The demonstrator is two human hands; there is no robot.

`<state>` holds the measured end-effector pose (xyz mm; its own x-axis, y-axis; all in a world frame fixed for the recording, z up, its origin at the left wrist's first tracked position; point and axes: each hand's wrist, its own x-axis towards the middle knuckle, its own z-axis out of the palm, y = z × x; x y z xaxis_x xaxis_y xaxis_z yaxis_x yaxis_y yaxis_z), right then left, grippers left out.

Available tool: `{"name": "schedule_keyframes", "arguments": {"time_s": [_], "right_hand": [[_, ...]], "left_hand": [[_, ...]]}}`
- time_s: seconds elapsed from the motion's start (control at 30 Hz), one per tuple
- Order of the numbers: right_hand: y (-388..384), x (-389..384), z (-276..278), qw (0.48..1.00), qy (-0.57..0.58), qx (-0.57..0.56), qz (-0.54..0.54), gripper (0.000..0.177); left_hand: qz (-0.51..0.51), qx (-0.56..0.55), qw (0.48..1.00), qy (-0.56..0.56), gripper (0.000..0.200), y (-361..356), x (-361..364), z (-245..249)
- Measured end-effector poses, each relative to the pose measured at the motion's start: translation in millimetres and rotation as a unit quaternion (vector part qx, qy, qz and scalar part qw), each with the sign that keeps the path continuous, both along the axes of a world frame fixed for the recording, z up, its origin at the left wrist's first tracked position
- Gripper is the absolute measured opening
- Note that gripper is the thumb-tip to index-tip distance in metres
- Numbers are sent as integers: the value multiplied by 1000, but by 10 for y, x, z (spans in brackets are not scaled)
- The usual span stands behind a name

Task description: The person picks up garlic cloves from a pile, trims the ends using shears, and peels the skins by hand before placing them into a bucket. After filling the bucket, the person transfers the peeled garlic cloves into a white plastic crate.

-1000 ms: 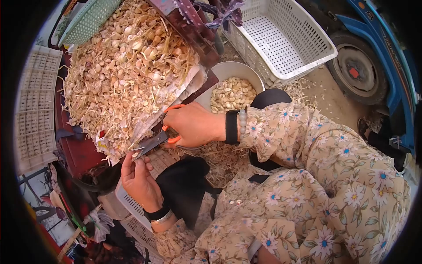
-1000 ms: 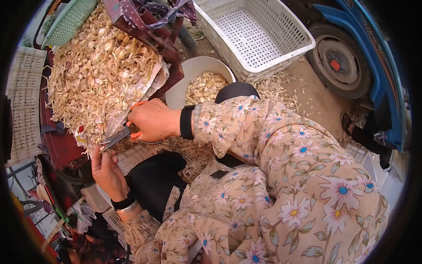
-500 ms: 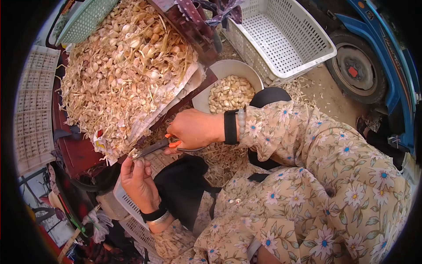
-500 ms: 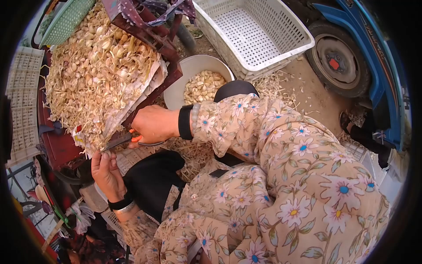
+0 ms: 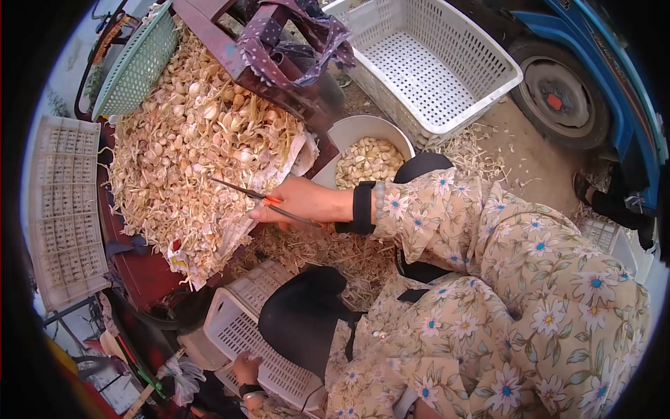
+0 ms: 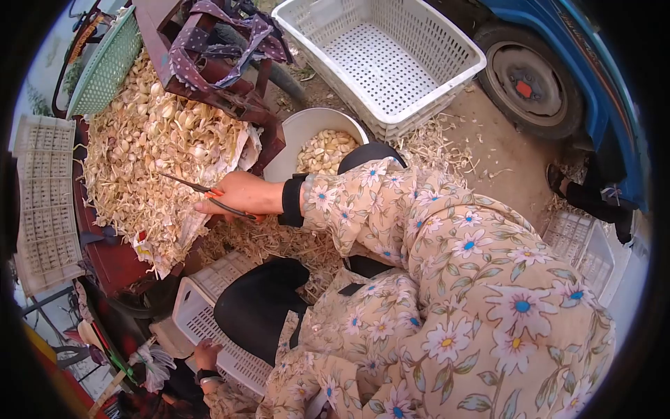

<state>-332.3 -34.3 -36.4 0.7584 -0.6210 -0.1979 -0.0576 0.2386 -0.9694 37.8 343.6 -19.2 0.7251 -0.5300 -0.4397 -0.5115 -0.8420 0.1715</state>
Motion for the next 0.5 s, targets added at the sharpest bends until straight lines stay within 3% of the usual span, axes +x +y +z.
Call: {"name": "schedule_keyframes", "arguments": {"time_s": [0.07,0.13,0.2,0.23,0.27,0.33,0.4,0.5], "right_hand": [[-24,5,4,999,-24,6,-34,61],[-42,-6,4,999,-15,18,-27,61],[-87,-10,29,999,3,34,-33,62],[-94,-5,30,998,-7,47,-38,62],[-115,0,21,998,-14,45,-44,61],[-133,22,-9,997,-27,45,-54,59],[-162,25,-16,997,-19,40,-60,59],[-186,39,-59,998,-18,37,-48,60]], "left_hand": [[-218,36,955,-200,27,-188,16,82],[-43,-189,980,-38,22,-1013,-314,241],[-142,-279,946,-79,17,-1890,-589,362],[-126,-379,917,18,16,-2291,-655,313],[-181,-371,911,-14,16,-2680,-757,337],[-174,-362,914,59,17,-3320,-854,271],[-229,-352,899,121,21,-3795,-992,152],[-332,-216,916,-66,28,-4167,-1243,41]]}}
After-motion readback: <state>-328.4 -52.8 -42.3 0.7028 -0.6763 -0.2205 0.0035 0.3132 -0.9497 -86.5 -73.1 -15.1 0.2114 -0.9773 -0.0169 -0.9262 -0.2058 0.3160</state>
